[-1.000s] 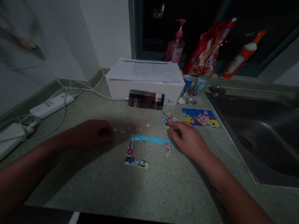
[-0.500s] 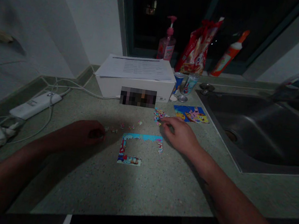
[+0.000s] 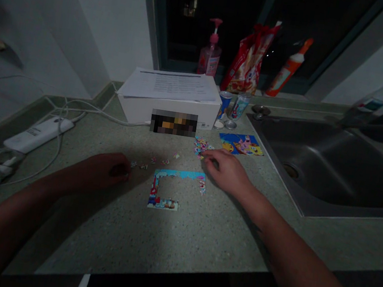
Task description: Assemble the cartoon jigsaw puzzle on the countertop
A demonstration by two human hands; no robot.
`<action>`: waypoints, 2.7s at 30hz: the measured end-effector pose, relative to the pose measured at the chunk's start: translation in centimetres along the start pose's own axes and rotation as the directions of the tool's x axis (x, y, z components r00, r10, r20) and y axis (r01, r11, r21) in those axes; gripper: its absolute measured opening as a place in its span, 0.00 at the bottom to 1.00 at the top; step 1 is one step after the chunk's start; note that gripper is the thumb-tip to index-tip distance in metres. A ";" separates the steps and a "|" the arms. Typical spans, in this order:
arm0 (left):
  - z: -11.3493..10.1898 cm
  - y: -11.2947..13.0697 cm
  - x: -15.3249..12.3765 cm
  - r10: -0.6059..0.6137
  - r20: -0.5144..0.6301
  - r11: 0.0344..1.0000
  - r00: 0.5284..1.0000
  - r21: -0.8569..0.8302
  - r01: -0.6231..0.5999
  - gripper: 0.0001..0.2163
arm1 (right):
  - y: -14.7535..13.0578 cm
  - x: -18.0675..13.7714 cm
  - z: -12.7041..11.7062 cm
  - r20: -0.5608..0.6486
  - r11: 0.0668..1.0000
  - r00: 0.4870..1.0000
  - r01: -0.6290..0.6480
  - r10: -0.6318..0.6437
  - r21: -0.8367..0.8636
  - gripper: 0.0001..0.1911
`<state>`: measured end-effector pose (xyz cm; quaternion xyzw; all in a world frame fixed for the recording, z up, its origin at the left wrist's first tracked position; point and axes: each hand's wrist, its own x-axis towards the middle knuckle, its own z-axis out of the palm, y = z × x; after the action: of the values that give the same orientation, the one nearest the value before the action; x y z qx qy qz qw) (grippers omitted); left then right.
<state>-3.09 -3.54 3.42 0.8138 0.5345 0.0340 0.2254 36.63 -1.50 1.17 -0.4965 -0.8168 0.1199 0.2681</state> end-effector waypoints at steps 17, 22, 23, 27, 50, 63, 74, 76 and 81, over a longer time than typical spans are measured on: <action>0.8 3.0 0.6 -0.053 -0.060 0.887 0.997 -0.461 0.020 0.10 | -2.2 -0.2 0.4 -0.122 0.974 0.969 0.206 -0.217 -0.096 0.12; 1.6 5.6 0.1 0.003 -0.056 0.730 0.998 -0.682 -0.040 0.10 | -7.6 -1.4 1.4 -0.184 0.876 0.858 0.460 -0.480 -0.143 0.16; 1.7 6.0 -0.1 0.012 -0.054 0.715 0.998 -0.698 -0.046 0.10 | -8.5 -1.6 1.7 -0.180 0.853 0.834 0.503 -0.521 -0.138 0.18; 2.0 7.2 -0.7 0.066 -0.021 0.677 0.998 -0.733 -0.060 0.08 | -10.4 -2.3 3.0 -0.160 0.812 0.796 0.571 -0.584 -0.122 0.22; 2.5 5.7 0.3 -0.072 -0.176 0.722 0.982 -0.688 -0.070 0.06 | -8.5 -1.5 1.2 -0.226 0.829 0.800 0.518 -0.557 -0.208 0.12; 2.4 2.3 2.1 -0.232 -0.380 0.878 0.896 -0.478 0.024 0.12 | -3.9 -7.2 0.3 -0.209 0.985 0.962 0.173 -0.174 -0.021 0.10; 2.4 2.8 1.9 -0.217 -0.363 0.876 0.906 -0.482 0.016 0.11 | -3.6 -9.8 0.7 -0.125 0.985 0.980 0.143 -0.156 -0.101 0.10; 2.4 2.8 1.9 -0.207 -0.360 0.879 0.910 -0.478 0.011 0.11 | -3.7 -9.8 0.7 -0.111 0.982 0.981 0.149 -0.162 -0.114 0.11; 2.6 2.8 1.8 -0.206 -0.350 0.882 0.914 -0.471 0.018 0.11 | -3.8 -9.7 0.8 -0.108 0.979 0.980 0.154 -0.169 -0.131 0.12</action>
<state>0.82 -3.66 1.90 0.6812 0.5924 0.3069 0.3014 36.86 -11.81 -0.81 -0.4502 -0.8429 0.0181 0.2941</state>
